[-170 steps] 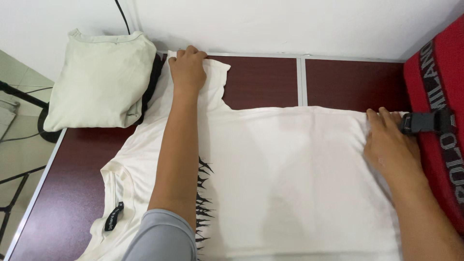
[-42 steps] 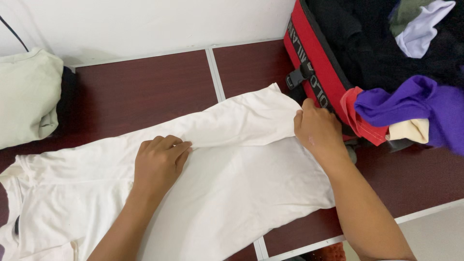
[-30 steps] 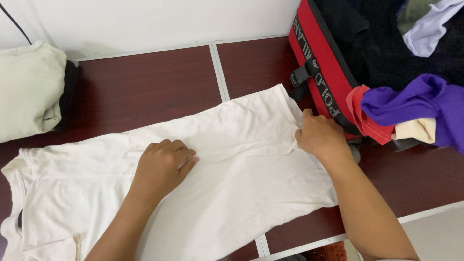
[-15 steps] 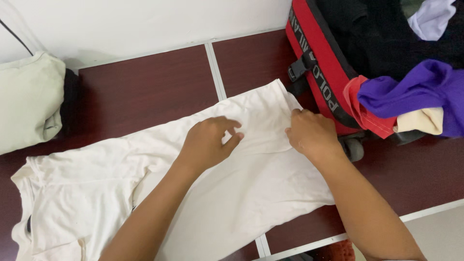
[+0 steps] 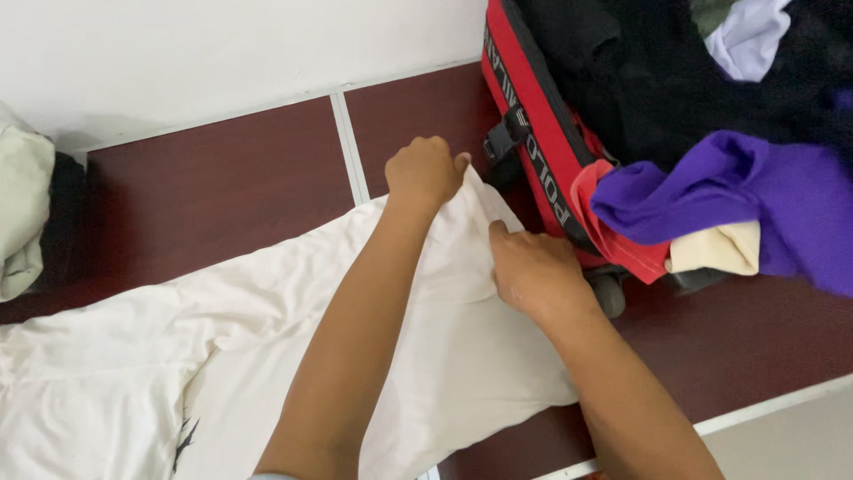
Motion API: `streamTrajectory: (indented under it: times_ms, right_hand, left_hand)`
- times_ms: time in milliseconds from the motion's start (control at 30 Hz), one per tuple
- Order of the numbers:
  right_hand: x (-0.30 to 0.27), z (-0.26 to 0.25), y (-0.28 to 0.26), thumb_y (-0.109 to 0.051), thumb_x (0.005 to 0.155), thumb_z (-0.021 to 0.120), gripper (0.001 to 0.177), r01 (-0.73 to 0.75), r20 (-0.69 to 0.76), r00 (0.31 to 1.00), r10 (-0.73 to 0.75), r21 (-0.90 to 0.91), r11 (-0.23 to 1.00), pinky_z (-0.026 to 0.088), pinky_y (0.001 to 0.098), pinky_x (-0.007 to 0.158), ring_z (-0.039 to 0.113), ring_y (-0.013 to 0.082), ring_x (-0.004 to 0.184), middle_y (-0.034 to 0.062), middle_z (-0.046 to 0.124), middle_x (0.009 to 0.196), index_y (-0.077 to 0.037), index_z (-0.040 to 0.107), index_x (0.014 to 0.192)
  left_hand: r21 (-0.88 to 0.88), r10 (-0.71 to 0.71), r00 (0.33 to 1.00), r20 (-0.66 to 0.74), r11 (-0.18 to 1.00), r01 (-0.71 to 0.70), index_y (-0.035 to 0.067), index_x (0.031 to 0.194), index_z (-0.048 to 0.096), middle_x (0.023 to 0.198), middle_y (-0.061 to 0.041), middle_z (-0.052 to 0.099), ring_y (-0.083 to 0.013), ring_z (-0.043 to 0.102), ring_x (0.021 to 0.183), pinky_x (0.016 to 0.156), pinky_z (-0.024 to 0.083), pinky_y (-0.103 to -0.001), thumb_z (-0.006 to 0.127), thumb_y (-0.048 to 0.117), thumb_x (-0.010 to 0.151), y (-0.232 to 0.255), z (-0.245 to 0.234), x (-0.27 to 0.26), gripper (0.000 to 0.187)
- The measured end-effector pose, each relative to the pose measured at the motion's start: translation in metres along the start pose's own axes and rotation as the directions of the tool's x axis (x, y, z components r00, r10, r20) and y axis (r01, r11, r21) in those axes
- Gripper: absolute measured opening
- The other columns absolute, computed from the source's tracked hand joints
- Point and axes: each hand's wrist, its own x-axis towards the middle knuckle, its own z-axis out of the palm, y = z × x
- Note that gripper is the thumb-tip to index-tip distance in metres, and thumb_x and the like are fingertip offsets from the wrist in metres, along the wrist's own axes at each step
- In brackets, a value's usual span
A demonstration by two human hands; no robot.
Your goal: The person folds a white t-shirt on a table. They smooth the fabric, fold the sides inward, and then fold the shirt in half from the bottom up. The folded shirt is placed on a stack of other folded clothes.
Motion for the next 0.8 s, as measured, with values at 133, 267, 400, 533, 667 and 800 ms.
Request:
streamTrajectory:
  times_ms: [133,267,400,533,667,800]
  right_hand:
    - [0.004,0.005,-0.002,-0.006,0.089,0.056,0.033,0.024,0.035,0.999,-0.026,0.042,0.999,0.056,0.0541,0.081,0.072,0.0394,0.097,0.0218,0.073,0.102,-0.003,0.053,0.122]
    - [0.004,0.005,0.002,-0.001,0.089,0.049,0.033,0.042,0.054,0.998,-0.044,0.041,0.998,0.056,0.0538,0.082,0.072,0.0401,0.097,0.0234,0.073,0.1,-0.002,0.052,0.122]
    - [0.004,0.003,0.002,-0.003,0.091,0.048,0.031,0.041,0.068,0.997,-0.043,0.032,0.999,0.056,0.0539,0.083,0.072,0.0401,0.098,0.0236,0.073,0.101,-0.001,0.053,0.121]
    - [0.005,0.003,0.001,-0.002,0.09,0.047,0.031,0.044,0.074,0.996,-0.046,0.03,0.999,0.056,0.0532,0.083,0.072,0.0408,0.099,0.0243,0.073,0.102,-0.001,0.053,0.121]
    - [0.004,0.002,-0.001,-0.004,0.091,0.048,0.028,0.029,0.087,0.996,-0.032,0.037,0.999,0.055,0.0544,0.086,0.07,0.0423,0.101,0.0257,0.072,0.103,-0.001,0.053,0.118]
    - [0.006,0.001,0.002,-0.002,0.087,0.052,0.035,-0.024,0.055,0.998,0.017,0.128,0.992,0.054,0.0557,0.087,0.069,0.0439,0.102,0.0265,0.07,0.107,-0.002,0.051,0.122]
  left_hand:
    - [0.033,-0.095,0.995,0.031,0.995,0.094,0.01,0.098,0.076,0.098,-0.011,0.075,-0.0316,0.073,0.096,0.077,0.058,-0.045,0.07,0.058,0.089,0.014,0.001,0.011,0.049]
    - [0.071,-0.16,0.977,0.142,0.986,0.151,0.013,0.105,0.076,0.106,-0.008,0.076,-0.0287,0.073,0.103,0.081,0.059,-0.042,0.08,0.052,0.08,0.022,0.001,0.017,0.047]
    - [0.084,-0.148,0.959,0.241,0.988,0.131,0.015,0.113,0.076,0.115,-0.009,0.075,-0.0292,0.071,0.11,0.087,0.059,-0.041,0.085,0.036,0.076,0.023,-0.008,0.027,0.043]
    - [0.096,-0.155,0.933,0.324,0.987,0.13,0.015,0.116,0.073,0.12,-0.008,0.073,-0.0298,0.069,0.114,0.092,0.057,-0.043,0.088,0.039,0.074,0.022,-0.029,0.031,0.05]
    - [0.072,-0.109,0.941,0.321,0.993,0.091,0.017,0.114,0.074,0.118,-0.006,0.074,-0.0293,0.069,0.112,0.091,0.057,-0.043,0.087,0.037,0.074,0.02,-0.041,0.031,0.046]
    - [0.052,-0.063,0.988,0.144,0.997,0.056,0.015,0.106,0.074,0.111,-0.008,0.074,-0.0298,0.072,0.104,0.085,0.059,-0.042,0.082,0.024,0.076,0.02,-0.025,0.031,0.033]
